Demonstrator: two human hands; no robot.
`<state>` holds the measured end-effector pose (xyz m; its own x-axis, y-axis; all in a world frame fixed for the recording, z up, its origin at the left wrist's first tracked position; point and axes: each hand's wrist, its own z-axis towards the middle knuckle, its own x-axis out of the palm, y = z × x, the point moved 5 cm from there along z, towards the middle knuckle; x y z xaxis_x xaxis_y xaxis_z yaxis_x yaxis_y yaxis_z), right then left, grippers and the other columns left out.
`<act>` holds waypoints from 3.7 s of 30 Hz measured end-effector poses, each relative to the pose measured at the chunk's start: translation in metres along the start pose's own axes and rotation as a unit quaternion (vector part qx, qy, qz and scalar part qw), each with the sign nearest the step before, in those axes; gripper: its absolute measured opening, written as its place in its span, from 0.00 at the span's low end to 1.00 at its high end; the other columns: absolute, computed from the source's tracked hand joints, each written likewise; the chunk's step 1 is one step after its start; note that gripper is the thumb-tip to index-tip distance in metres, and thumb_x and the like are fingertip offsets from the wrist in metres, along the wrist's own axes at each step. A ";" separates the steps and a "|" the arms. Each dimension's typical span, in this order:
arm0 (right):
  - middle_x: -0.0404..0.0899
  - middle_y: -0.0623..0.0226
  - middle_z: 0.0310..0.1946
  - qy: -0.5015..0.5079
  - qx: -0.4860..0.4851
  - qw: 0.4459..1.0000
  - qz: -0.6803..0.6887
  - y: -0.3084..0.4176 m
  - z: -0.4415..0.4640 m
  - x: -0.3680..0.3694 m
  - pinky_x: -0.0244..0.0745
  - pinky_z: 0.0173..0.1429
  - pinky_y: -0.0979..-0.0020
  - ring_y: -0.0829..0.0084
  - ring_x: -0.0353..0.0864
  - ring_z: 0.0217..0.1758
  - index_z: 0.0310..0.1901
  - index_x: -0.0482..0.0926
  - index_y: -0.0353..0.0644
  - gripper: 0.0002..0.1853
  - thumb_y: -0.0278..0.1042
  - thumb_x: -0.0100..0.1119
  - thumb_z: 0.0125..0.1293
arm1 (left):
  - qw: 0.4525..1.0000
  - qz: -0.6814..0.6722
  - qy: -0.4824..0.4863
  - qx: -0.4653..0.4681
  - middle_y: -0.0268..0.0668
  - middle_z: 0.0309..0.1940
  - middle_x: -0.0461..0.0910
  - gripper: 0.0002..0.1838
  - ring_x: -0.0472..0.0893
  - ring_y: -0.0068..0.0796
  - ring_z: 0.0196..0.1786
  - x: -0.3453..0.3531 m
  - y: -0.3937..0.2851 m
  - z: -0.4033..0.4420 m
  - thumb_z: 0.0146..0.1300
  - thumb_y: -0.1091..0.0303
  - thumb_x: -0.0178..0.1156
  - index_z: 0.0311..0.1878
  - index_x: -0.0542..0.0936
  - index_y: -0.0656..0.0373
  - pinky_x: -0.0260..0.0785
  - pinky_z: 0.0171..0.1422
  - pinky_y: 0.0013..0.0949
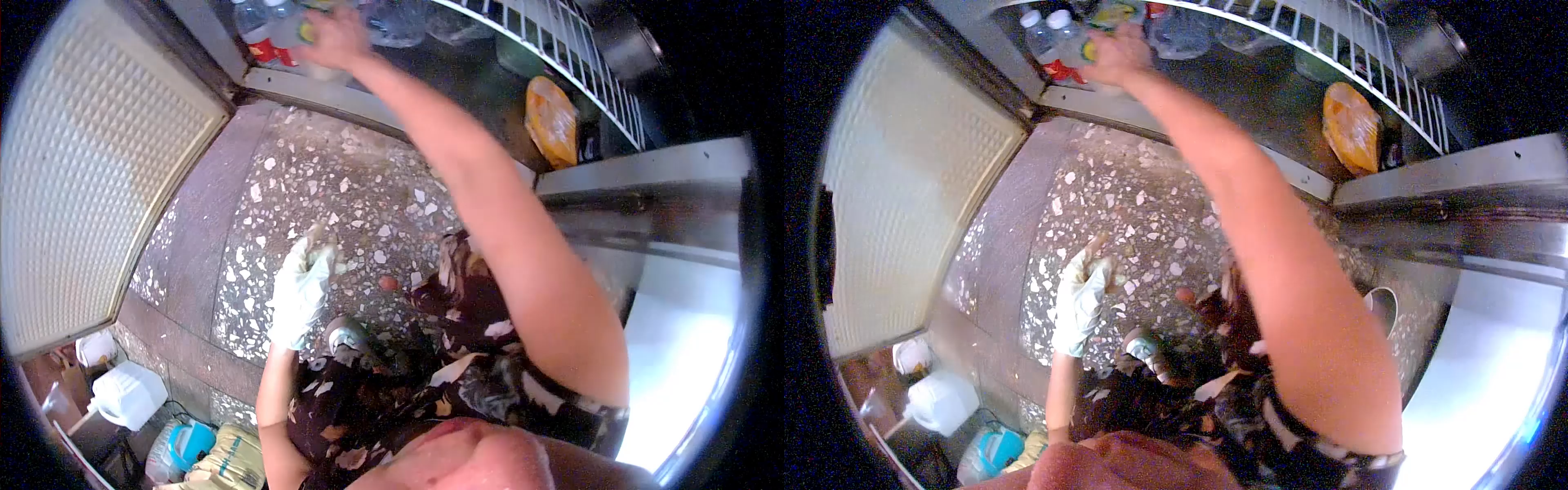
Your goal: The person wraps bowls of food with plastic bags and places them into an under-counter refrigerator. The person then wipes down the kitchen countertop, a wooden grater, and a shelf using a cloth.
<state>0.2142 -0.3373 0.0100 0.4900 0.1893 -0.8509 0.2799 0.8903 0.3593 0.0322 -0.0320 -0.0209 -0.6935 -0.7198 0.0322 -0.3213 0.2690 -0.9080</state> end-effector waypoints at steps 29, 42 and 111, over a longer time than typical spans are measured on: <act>0.58 0.56 0.68 0.244 0.185 0.816 -0.491 -0.331 -0.203 -0.100 0.35 0.76 0.53 0.56 0.47 0.74 0.58 0.73 0.44 0.23 0.40 0.41 0.64 | 0.927 0.234 -0.179 0.234 0.40 0.46 0.81 0.17 0.80 0.26 0.43 -0.074 -0.072 0.032 0.64 0.72 0.56 0.56 0.75 0.61 0.71 0.50 0.26; 0.74 0.50 0.48 0.240 0.125 0.956 -0.116 -0.122 -0.158 -0.170 0.68 0.57 0.56 0.50 0.72 0.53 0.47 0.76 0.40 0.16 0.32 0.52 0.57 | 0.561 0.590 -0.547 0.196 0.47 0.41 0.79 0.16 0.77 0.45 0.43 -0.331 -0.449 -0.068 0.65 0.59 0.49 0.43 0.78 0.62 0.67 0.50 0.42; 0.63 0.51 0.58 0.104 0.439 0.633 0.629 0.479 0.570 -0.074 0.77 0.54 0.52 0.53 0.65 0.58 0.60 0.65 0.38 0.31 0.49 0.58 0.60 | 0.863 0.424 -0.275 -0.004 0.40 0.58 0.67 0.32 0.60 0.42 0.68 -0.481 -0.454 -0.175 0.56 0.42 0.56 0.57 0.70 0.54 0.41 0.73 0.55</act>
<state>0.7831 -0.1611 0.4634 0.6876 0.6519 0.3198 0.1729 -0.5748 0.7999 0.3989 0.3039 0.4493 -0.2718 -0.4553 -0.8478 0.1460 0.8513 -0.5040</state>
